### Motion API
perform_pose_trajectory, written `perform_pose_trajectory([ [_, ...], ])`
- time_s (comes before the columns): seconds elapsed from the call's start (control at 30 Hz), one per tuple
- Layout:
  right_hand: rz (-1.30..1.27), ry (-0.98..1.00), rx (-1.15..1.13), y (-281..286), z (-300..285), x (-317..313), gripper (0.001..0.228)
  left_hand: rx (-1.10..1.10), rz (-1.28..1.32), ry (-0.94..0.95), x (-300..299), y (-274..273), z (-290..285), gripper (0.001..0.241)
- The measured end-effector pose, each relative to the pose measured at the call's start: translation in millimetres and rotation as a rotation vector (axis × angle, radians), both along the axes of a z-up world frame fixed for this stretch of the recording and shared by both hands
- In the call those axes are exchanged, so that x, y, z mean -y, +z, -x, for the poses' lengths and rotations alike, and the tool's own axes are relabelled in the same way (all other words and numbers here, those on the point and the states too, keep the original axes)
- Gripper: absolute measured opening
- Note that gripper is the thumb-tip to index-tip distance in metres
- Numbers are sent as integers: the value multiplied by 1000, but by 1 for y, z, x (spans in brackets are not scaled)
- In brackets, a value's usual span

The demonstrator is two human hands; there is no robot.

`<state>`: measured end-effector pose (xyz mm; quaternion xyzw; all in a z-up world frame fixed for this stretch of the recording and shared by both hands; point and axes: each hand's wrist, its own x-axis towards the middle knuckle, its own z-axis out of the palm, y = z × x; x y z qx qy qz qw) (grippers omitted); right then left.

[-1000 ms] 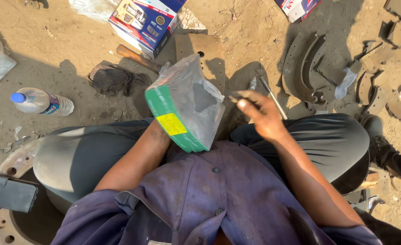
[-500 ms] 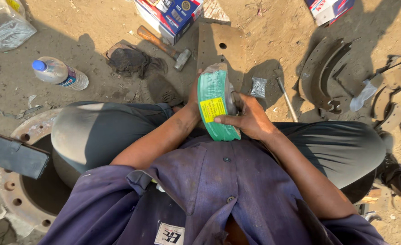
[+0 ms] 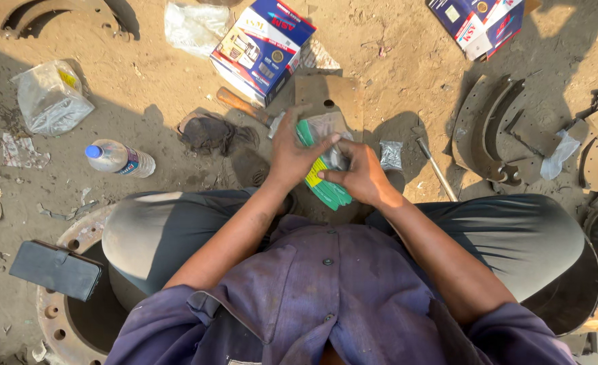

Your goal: The person unpacks new brake lining pads and a bag of rivets, then inserts the rivets into the holes of a brake shoe. The person uses a hammer to tap the rivets into place, securing the lining to the shoe.

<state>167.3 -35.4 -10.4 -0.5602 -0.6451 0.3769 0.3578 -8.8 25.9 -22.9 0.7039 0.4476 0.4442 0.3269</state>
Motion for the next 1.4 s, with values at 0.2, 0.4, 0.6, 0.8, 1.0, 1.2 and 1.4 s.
perform_pose_trajectory([
  [0.2,95,62,-669,-49,3,-76,22,-76,-108,229,-64,11,-27,72],
  [0.4,133,24,-492,-66,-11,-89,36,-290,-17,170,-104,-2,-42,74],
  [0.6,89,-46,-224,-35,-21,-69,38,-449,90,136,-101,6,-62,63],
  [0.8,-103,-171,-51,-11,-13,-40,31,-444,140,151,-104,5,-61,68],
  [1.0,-135,-277,13,3,-14,-7,32,-439,57,147,-113,-4,-68,72],
  [1.2,-241,-182,75,-3,-8,39,20,-382,70,196,-116,-14,-68,63],
  [1.4,-196,194,445,-85,4,37,22,-353,231,342,-129,-35,-73,69],
])
